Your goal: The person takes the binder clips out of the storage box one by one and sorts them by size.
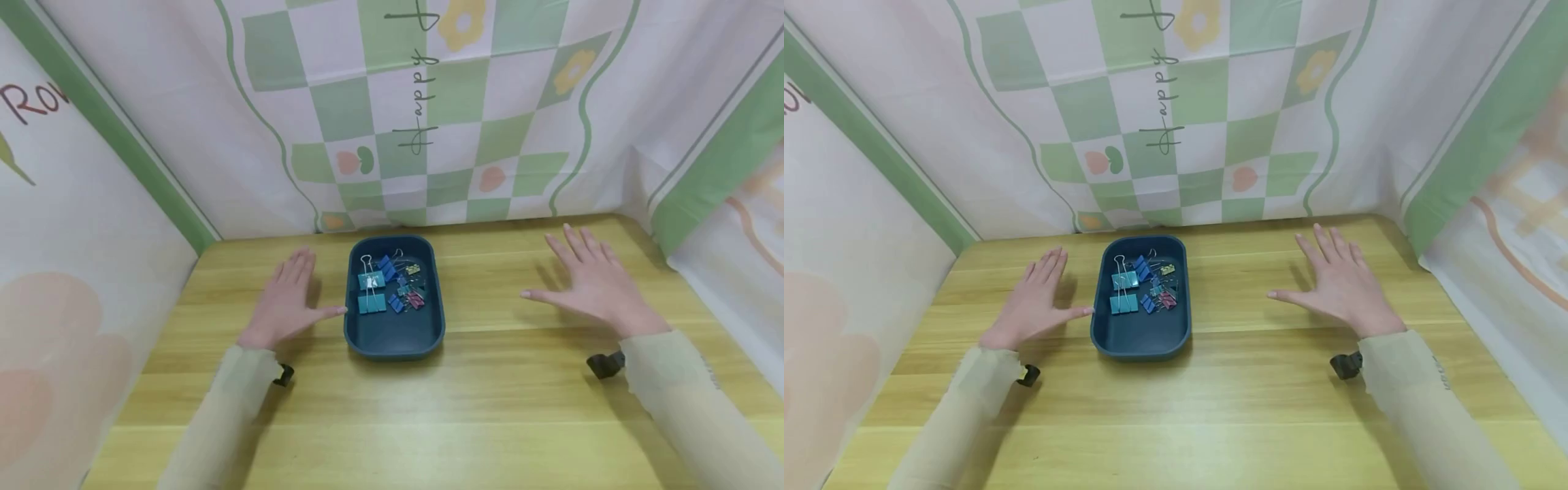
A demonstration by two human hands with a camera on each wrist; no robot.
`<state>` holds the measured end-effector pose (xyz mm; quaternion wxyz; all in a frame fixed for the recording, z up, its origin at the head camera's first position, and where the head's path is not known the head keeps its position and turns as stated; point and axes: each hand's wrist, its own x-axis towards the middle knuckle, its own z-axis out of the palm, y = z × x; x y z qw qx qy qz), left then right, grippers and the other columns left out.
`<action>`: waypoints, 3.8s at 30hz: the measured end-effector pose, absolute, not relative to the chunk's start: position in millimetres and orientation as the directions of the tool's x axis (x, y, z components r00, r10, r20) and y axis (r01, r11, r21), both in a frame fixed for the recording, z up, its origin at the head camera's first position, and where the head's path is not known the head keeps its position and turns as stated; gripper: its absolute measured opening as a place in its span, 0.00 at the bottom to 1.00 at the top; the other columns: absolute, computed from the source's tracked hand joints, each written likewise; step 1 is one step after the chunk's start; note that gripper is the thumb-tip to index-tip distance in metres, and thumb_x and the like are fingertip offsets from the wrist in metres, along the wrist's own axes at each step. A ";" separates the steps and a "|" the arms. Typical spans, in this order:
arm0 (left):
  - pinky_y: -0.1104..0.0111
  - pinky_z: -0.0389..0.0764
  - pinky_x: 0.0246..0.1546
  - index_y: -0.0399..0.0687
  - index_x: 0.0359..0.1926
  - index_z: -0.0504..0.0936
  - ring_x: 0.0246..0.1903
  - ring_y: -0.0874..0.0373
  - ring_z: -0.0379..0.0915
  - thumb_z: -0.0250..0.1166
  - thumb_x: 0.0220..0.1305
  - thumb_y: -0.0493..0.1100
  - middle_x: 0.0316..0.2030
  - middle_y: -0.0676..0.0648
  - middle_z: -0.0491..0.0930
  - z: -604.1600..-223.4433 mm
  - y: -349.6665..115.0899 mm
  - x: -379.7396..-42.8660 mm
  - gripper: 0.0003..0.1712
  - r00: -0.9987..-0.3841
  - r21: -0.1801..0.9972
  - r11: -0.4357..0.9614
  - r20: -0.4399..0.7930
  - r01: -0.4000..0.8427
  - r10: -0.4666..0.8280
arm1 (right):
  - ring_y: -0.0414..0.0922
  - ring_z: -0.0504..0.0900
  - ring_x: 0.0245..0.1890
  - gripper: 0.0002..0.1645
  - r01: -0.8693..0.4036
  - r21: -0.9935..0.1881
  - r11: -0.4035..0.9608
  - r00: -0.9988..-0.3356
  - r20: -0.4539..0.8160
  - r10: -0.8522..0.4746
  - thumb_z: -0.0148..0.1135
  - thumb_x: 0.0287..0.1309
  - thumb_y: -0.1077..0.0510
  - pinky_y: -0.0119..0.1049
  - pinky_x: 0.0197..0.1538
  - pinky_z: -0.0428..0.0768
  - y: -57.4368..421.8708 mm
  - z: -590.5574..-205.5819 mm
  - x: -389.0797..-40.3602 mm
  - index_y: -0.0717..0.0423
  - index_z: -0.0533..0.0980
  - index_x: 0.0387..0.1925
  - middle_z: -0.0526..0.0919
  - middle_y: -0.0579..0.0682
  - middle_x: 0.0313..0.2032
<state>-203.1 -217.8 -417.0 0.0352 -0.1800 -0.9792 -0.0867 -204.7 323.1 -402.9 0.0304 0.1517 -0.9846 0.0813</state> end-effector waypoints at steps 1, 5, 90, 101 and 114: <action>0.52 0.36 0.76 0.44 0.81 0.35 0.78 0.49 0.27 0.51 0.54 0.87 0.80 0.43 0.35 -416.9 -214.9 -202.3 0.73 -0.930 0.160 0.917 0.104 0.366 0.354 | 0.61 0.25 0.76 0.69 -0.306 -0.151 0.940 -0.951 0.087 -0.296 0.57 0.58 0.20 0.56 0.72 0.20 321.9 -401.7 -205.4 0.50 0.37 0.82 0.27 0.57 0.79; 0.55 0.37 0.76 0.42 0.81 0.35 0.78 0.49 0.27 0.49 0.50 0.90 0.80 0.42 0.34 -416.3 -200.6 -196.4 0.77 -0.919 0.167 0.904 0.100 0.394 0.382 | 0.60 0.28 0.77 0.70 -0.323 -0.173 0.931 -0.945 0.119 -0.305 0.61 0.55 0.21 0.55 0.73 0.24 315.3 -395.4 -208.2 0.54 0.41 0.82 0.29 0.57 0.79; 0.61 0.35 0.76 0.36 0.80 0.37 0.78 0.50 0.25 0.48 0.38 0.96 0.80 0.39 0.33 -419.1 -148.6 -169.7 0.87 -0.908 0.242 0.882 -0.006 0.405 0.419 | 0.58 0.84 0.22 0.06 -0.468 -0.662 0.586 -0.660 -0.180 -0.730 0.57 0.76 0.55 0.39 0.17 0.80 52.9 -383.8 -259.8 0.53 0.77 0.41 0.85 0.54 0.38; 0.60 0.36 0.76 0.35 0.80 0.36 0.78 0.50 0.26 0.48 0.37 0.96 0.80 0.38 0.33 -419.9 -148.6 -170.0 0.88 -0.909 0.228 0.885 -0.006 0.405 0.417 | 0.41 0.86 0.32 0.18 -0.510 -0.573 0.642 -0.657 -0.223 -0.720 0.78 0.56 0.51 0.35 0.34 0.86 55.0 -380.0 -251.1 0.56 0.84 0.44 0.87 0.45 0.35; 0.61 0.36 0.76 0.34 0.80 0.38 0.78 0.50 0.26 0.48 0.37 0.96 0.80 0.37 0.35 -421.3 -149.9 -172.1 0.88 -0.904 0.219 0.882 0.004 0.417 0.427 | 0.35 0.83 0.27 0.16 -0.616 -0.386 0.687 -0.651 -0.241 -0.720 0.79 0.53 0.51 0.31 0.40 0.84 40.0 -398.2 -240.1 0.53 0.87 0.41 0.87 0.43 0.32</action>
